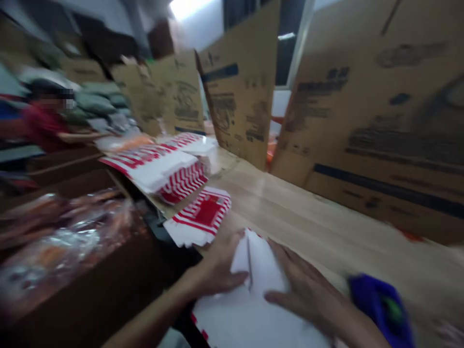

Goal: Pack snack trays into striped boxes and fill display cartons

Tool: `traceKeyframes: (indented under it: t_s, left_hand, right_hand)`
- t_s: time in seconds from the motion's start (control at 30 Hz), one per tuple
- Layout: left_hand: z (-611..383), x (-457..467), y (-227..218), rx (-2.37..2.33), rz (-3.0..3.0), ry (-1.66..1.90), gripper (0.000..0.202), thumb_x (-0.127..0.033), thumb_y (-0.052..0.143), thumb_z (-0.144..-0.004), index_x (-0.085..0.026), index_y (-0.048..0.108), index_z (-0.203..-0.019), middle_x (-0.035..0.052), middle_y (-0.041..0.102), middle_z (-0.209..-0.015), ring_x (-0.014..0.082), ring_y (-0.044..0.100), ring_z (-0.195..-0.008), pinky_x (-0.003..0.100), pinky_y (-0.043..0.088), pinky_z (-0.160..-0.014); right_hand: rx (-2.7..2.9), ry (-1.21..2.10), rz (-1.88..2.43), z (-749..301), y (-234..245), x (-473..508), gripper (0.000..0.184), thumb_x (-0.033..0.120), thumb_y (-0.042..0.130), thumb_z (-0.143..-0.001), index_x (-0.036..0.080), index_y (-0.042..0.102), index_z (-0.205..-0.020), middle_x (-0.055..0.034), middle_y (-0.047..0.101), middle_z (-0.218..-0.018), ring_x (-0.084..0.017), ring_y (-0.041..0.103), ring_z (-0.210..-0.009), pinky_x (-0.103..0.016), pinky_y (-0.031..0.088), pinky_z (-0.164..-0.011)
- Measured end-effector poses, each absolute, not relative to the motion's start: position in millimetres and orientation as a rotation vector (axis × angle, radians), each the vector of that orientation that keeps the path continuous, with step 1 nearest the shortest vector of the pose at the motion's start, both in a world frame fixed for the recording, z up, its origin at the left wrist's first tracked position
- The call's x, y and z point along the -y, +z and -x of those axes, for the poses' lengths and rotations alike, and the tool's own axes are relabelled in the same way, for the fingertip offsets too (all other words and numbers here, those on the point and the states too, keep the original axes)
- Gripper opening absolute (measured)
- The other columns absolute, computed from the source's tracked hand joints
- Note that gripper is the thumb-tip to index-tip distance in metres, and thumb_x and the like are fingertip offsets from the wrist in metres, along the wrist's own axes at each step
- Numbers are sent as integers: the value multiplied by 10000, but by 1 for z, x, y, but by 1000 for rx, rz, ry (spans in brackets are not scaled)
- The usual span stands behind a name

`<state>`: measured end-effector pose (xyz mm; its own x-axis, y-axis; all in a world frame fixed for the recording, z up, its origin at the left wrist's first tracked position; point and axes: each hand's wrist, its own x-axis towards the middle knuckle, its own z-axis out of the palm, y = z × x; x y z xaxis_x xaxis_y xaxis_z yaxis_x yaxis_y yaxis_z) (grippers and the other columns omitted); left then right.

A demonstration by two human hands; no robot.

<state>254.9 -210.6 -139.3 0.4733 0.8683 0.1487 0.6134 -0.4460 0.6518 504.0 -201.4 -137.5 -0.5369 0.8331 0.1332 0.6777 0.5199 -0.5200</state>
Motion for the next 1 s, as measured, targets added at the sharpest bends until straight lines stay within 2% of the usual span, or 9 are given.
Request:
traceKeyframes:
  t_s: [0.07, 0.17, 0.4, 0.47, 0.6, 0.7, 0.8, 0.9, 1.0]
  left_hand:
    - [-255, 209, -140, -1203, -2236, 688, 801, -246, 642, -736, -92, 245, -1414, 242, 395, -1443, 349, 385, -1349, 523, 342, -1111]
    - [-257, 205, -146, -1184, -2275, 713, 736, -225, 608, -773, -127, 245, -1406, 216, 384, -1460, 322, 386, -1357, 518, 337, -1116]
    - [-257, 203, -145, -1250, -2295, 690, 653, -271, 579, -824, -145, 278, -1389, 184, 472, -1390, 315, 494, -1256, 485, 440, -1011]
    - [-256, 202, -144, -1264, -2250, 701, 581, -316, 578, -842, -159, 338, -1348, 160, 543, -1301, 314, 540, -1186, 485, 456, -971]
    - [-258, 201, -144, -1244, -2115, 777, 431, -367, 565, -868, -183, 438, -1237, 105, 603, -1166, 267, 574, -1099, 429, 470, -930]
    - [-262, 200, -146, -1186, -2040, 824, 380, -332, 564, -871, -187, 462, -1207, 76, 610, -1141, 222, 582, -1065, 369, 475, -911]
    - [-262, 199, -148, -1171, -1979, 826, 366, -312, 533, -882, -178, 465, -1216, 80, 608, -1170, 211, 580, -1077, 364, 465, -931]
    - [-257, 195, -150, -1145, -1893, 793, 355, -325, 500, -890, -174, 487, -1211, 87, 608, -1193, 217, 574, -1106, 388, 447, -966]
    - [-250, 190, -155, -1077, -1768, 792, 416, -378, 517, -875, -165, 496, -1232, 106, 591, -1243, 232, 555, -1162, 411, 435, -998]
  right_hand:
    - [2517, 699, 1407, -503, -123, 203, 902, 500, 718, -709, 240, 323, -1477, -117, 453, -1449, -329, 500, -1263, -468, 447, -1022]
    - [2534, 655, 1513, -500, -116, 201, 952, 524, 724, -706, 217, 282, -1492, -130, 407, -1478, -333, 433, -1320, -490, 394, -1065]
    - [2531, 514, 1427, -493, -123, 214, 1043, 645, 693, -694, 133, 264, -1495, -198, 372, -1482, -379, 379, -1342, -539, 330, -1098]
    - [2505, 607, 1411, -494, -117, 213, 965, 644, 637, -752, 154, 267, -1496, -168, 369, -1493, -361, 372, -1351, -529, 325, -1108]
    - [2435, 880, 1397, -497, -108, 207, 668, 524, 509, -897, 255, 312, -1475, -68, 414, -1481, -285, 410, -1344, -460, 352, -1112]
    - [2441, 799, 1496, -492, -115, 208, 801, 513, 630, -817, 192, 304, -1474, -133, 421, -1467, -318, 431, -1322, -479, 374, -1082]
    - [2424, 665, 1553, -485, -123, 213, 858, 521, 672, -779, 110, 328, -1450, -198, 428, -1445, -339, 429, -1316, -487, 372, -1072]
    - [2386, 797, 1539, -491, -118, 209, 831, 557, 684, -751, 166, 388, -1422, -148, 485, -1411, -316, 484, -1271, -474, 398, -1052]
    - [2350, 1065, 1431, -506, -111, 199, 763, 503, 730, -711, 236, 466, -1376, -77, 526, -1387, -271, 508, -1256, -438, 399, -1065]
